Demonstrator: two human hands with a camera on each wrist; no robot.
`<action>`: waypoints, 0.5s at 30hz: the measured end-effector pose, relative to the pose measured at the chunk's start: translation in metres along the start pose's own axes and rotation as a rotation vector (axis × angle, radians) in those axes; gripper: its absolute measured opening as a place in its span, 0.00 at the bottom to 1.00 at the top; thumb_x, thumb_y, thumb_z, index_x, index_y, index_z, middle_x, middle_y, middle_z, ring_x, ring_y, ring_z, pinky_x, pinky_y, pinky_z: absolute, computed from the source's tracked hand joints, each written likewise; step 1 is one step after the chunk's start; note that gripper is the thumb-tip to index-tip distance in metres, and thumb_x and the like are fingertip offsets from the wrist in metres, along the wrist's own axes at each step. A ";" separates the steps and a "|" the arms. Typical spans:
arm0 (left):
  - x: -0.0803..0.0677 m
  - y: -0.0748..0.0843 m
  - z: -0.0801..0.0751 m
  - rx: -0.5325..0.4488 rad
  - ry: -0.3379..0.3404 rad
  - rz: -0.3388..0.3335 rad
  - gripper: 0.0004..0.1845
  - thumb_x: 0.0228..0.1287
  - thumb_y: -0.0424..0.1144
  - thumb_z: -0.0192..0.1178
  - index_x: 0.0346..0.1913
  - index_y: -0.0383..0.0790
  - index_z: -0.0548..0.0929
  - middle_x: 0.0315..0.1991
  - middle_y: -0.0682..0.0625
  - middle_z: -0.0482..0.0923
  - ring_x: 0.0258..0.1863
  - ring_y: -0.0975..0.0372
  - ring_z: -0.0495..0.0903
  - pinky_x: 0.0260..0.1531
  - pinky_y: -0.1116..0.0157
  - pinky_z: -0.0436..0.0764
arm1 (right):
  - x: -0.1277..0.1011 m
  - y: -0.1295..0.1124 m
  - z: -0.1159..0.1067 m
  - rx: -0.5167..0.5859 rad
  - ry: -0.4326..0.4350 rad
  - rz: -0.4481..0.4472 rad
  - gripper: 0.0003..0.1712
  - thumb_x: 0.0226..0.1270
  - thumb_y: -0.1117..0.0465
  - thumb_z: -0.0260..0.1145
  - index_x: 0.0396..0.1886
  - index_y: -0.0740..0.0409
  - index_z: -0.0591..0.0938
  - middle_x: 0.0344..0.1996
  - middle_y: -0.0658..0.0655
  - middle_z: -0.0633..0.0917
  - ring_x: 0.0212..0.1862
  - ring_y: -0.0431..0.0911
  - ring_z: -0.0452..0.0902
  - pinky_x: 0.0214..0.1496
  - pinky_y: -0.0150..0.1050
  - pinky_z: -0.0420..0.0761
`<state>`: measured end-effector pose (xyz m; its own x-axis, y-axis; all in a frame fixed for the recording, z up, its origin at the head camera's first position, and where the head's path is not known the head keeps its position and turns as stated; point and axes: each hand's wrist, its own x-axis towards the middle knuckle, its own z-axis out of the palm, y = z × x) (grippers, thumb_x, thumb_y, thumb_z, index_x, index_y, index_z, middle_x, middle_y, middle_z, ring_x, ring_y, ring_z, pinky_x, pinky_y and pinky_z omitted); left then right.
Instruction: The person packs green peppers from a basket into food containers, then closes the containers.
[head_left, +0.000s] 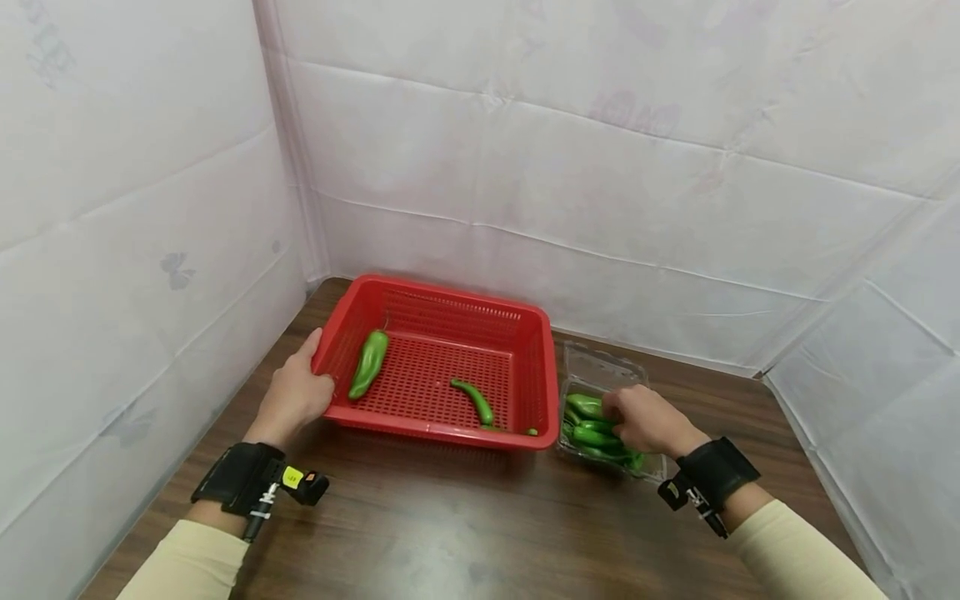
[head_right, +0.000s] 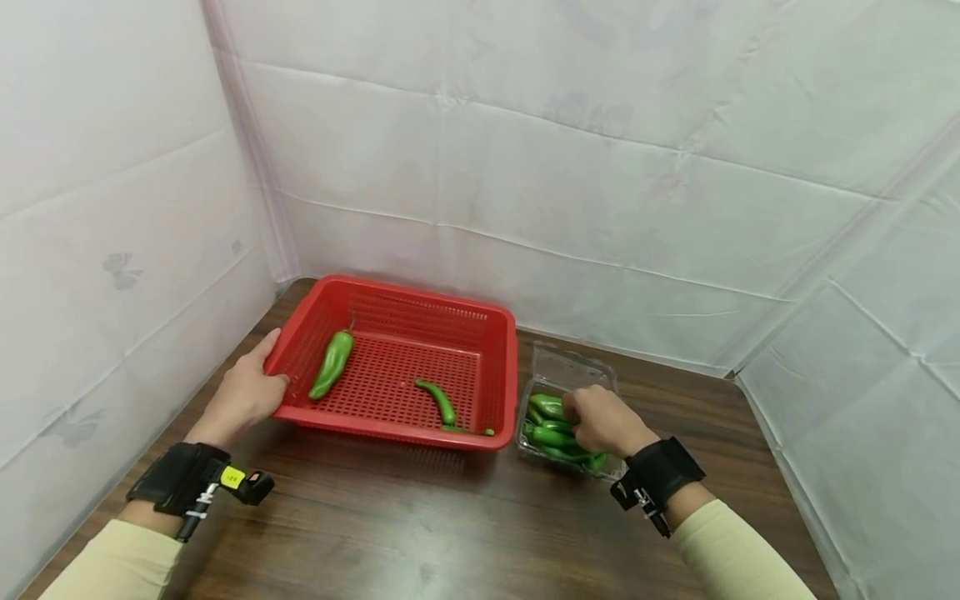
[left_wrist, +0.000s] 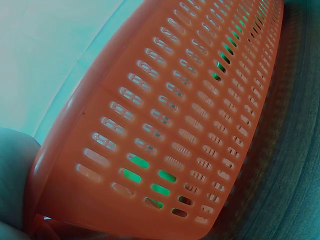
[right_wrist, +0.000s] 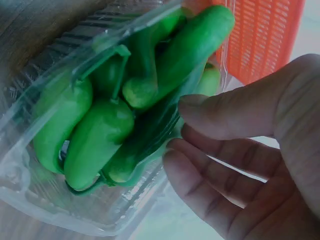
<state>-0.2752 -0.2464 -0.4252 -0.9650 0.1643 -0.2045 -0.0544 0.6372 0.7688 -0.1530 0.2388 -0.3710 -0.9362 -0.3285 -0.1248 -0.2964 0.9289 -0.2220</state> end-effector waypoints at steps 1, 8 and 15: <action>0.000 0.000 0.000 0.000 0.001 -0.001 0.45 0.70 0.33 0.46 0.85 0.41 0.37 0.70 0.24 0.67 0.58 0.38 0.76 0.54 0.39 0.80 | 0.000 0.001 0.000 0.000 0.001 0.000 0.15 0.56 0.79 0.63 0.26 0.54 0.78 0.22 0.46 0.69 0.26 0.37 0.59 0.31 0.36 0.61; 0.000 0.001 0.000 -0.007 -0.007 -0.014 0.45 0.70 0.33 0.45 0.85 0.42 0.37 0.71 0.25 0.66 0.59 0.39 0.75 0.55 0.40 0.80 | -0.003 0.002 0.000 -0.024 0.024 0.067 0.14 0.58 0.77 0.62 0.25 0.54 0.80 0.20 0.46 0.70 0.25 0.36 0.59 0.30 0.34 0.61; 0.000 0.002 0.000 -0.002 -0.002 -0.003 0.45 0.70 0.33 0.45 0.85 0.40 0.38 0.70 0.24 0.67 0.57 0.39 0.75 0.53 0.42 0.81 | -0.009 0.008 0.001 -0.026 -0.002 0.116 0.15 0.58 0.78 0.63 0.32 0.54 0.87 0.24 0.48 0.82 0.26 0.38 0.70 0.31 0.35 0.70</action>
<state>-0.2754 -0.2449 -0.4240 -0.9644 0.1638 -0.2075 -0.0576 0.6358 0.7697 -0.1469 0.2493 -0.3725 -0.9640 -0.2192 -0.1505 -0.1911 0.9647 -0.1813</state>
